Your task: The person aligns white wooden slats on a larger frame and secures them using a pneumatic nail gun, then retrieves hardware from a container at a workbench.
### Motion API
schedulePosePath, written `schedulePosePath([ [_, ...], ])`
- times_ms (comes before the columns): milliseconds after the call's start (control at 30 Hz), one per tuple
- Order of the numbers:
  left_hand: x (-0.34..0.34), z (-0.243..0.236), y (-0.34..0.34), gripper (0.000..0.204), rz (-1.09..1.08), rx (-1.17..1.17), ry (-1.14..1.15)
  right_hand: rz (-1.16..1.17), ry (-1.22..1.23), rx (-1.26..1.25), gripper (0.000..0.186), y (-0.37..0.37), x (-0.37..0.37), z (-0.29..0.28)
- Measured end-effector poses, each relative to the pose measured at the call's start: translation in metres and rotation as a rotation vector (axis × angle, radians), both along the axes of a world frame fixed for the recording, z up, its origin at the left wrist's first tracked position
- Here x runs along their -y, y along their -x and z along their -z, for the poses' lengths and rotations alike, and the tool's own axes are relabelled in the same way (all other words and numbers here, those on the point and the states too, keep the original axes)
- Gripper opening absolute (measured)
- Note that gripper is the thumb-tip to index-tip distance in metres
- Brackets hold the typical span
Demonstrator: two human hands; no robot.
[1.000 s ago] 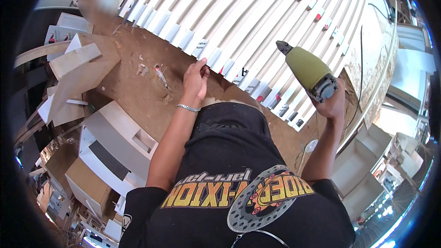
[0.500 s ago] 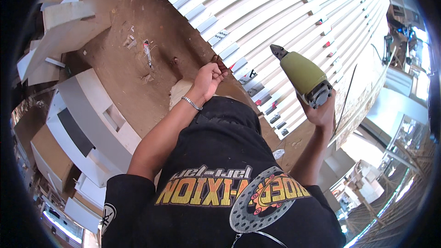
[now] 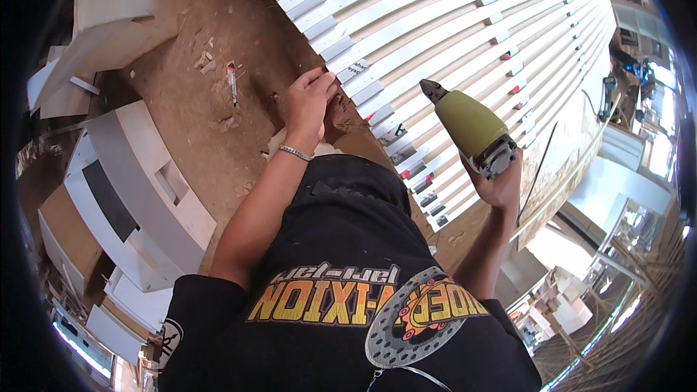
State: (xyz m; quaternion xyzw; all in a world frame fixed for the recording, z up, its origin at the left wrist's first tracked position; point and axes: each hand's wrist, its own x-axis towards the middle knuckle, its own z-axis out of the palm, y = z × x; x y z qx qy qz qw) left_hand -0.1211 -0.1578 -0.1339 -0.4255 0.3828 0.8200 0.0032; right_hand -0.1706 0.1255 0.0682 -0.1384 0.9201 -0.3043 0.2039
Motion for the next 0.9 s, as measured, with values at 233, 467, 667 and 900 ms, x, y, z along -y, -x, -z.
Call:
schedulePosePath([
  [233, -0.003, -0.004, 0.021, 0.055, 0.021, 0.081, 0.006, 0.076, 0.061, -0.030, 0.026, -0.003, 0.006, 0.009],
  [467, -0.003, 0.003, 0.032, 0.058, 0.084, 0.150, 0.123, 0.033, 0.055, 0.018, 0.023, 0.000, 0.001, 0.007],
  [667, 0.010, 0.005, 0.018, 0.059, 0.117, 0.091, 0.088, 0.026, 0.014, 0.004, 0.022, 0.006, 0.014, 0.004],
  [900, 0.038, -0.001, 0.028, 0.034, -0.123, -0.055, -0.037, -0.001, 0.024, 0.024, 0.022, 0.013, 0.027, 0.006],
])
